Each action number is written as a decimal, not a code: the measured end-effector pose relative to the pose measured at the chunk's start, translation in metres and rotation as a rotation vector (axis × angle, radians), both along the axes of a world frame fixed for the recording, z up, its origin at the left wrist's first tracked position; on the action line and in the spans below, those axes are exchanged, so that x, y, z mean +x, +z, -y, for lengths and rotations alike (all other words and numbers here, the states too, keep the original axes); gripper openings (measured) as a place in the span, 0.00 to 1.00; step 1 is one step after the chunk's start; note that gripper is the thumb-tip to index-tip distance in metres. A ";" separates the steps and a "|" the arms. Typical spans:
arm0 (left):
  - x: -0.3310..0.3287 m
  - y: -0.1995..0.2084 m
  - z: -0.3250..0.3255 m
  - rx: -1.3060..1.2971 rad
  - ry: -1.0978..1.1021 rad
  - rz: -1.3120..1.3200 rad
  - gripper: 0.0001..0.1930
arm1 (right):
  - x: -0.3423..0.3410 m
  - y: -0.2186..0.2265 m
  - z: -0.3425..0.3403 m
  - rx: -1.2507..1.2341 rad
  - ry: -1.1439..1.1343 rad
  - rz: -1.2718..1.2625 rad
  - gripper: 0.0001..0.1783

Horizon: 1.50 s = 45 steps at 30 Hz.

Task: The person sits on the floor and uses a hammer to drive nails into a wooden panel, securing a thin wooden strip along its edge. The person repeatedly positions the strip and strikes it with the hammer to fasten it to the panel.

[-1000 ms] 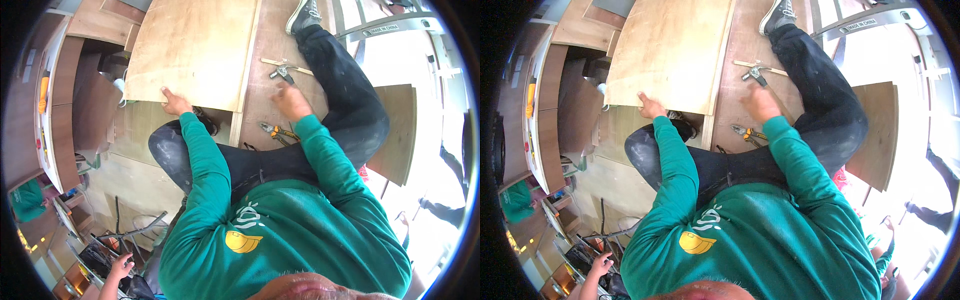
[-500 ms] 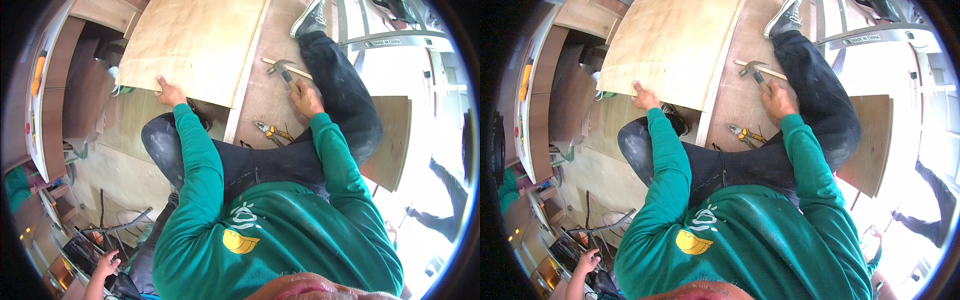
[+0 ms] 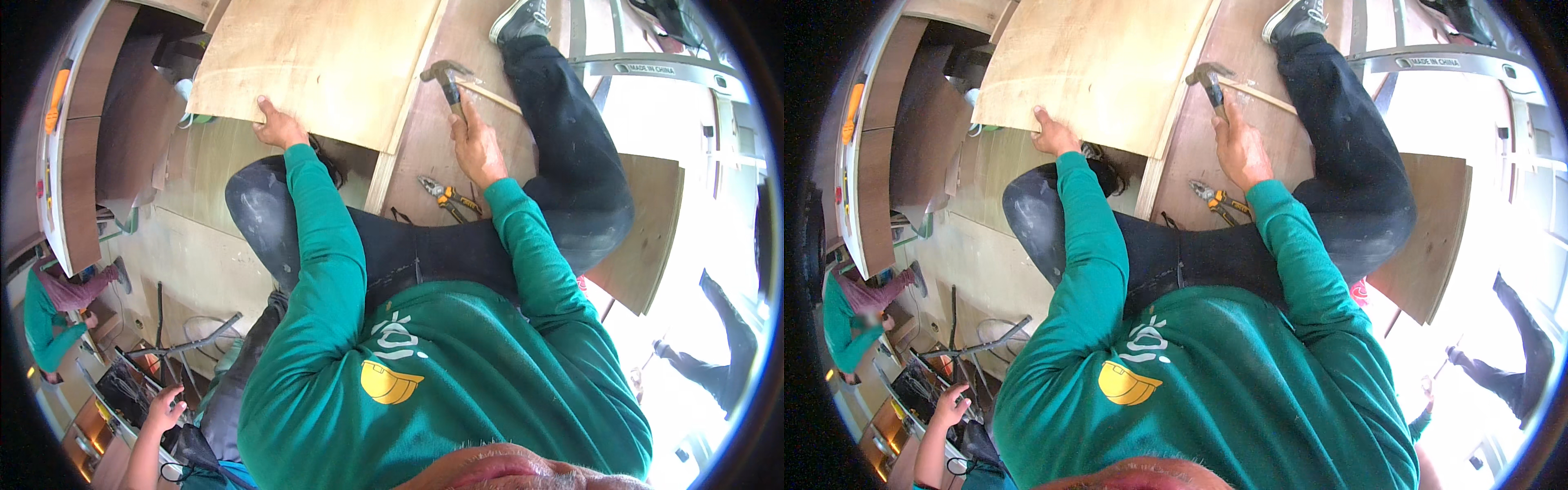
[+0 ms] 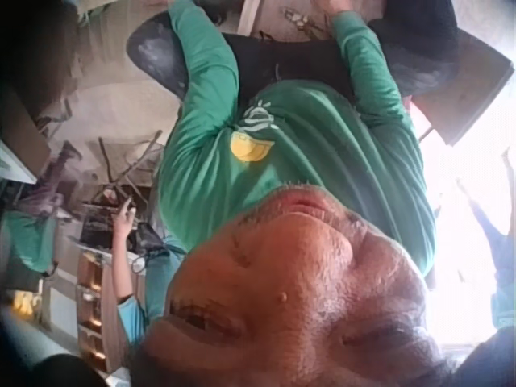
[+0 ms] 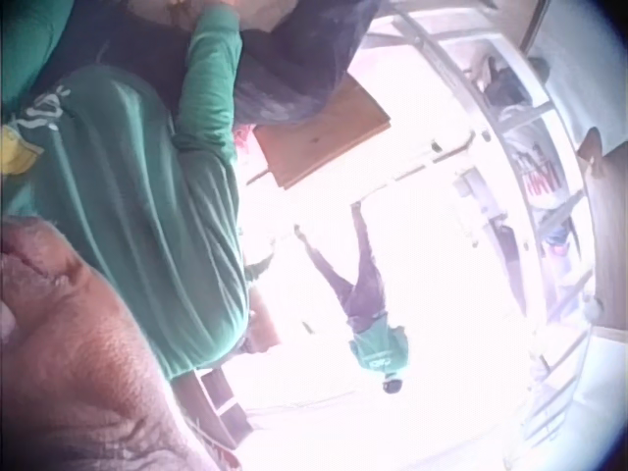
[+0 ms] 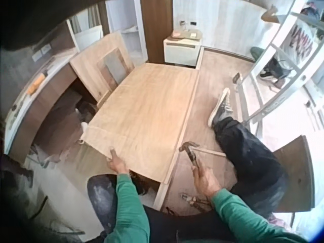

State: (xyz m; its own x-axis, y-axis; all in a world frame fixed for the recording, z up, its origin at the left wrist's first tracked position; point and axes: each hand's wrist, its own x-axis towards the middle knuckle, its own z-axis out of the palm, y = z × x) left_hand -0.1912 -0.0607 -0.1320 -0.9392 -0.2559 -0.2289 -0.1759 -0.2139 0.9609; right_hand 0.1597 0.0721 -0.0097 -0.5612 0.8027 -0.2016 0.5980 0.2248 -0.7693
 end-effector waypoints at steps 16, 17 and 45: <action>0.005 -0.004 -0.001 -0.041 -0.004 0.056 0.47 | -0.006 -0.004 0.007 0.147 0.017 0.029 0.30; 0.007 -0.004 -0.001 -0.028 0.009 0.056 0.48 | -0.005 0.002 0.004 0.136 0.008 0.043 0.30; 0.021 0.012 0.003 -0.148 0.077 0.080 0.40 | 0.012 -0.024 -0.028 0.452 -0.062 0.152 0.16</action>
State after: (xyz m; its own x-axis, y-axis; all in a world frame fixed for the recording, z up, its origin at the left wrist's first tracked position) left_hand -0.1699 -0.0632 -0.1200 -0.8958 -0.3629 -0.2568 -0.2417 -0.0873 0.9664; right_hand 0.1717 0.1006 -0.0342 -0.5006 0.8600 0.0987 0.7192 0.4767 -0.5056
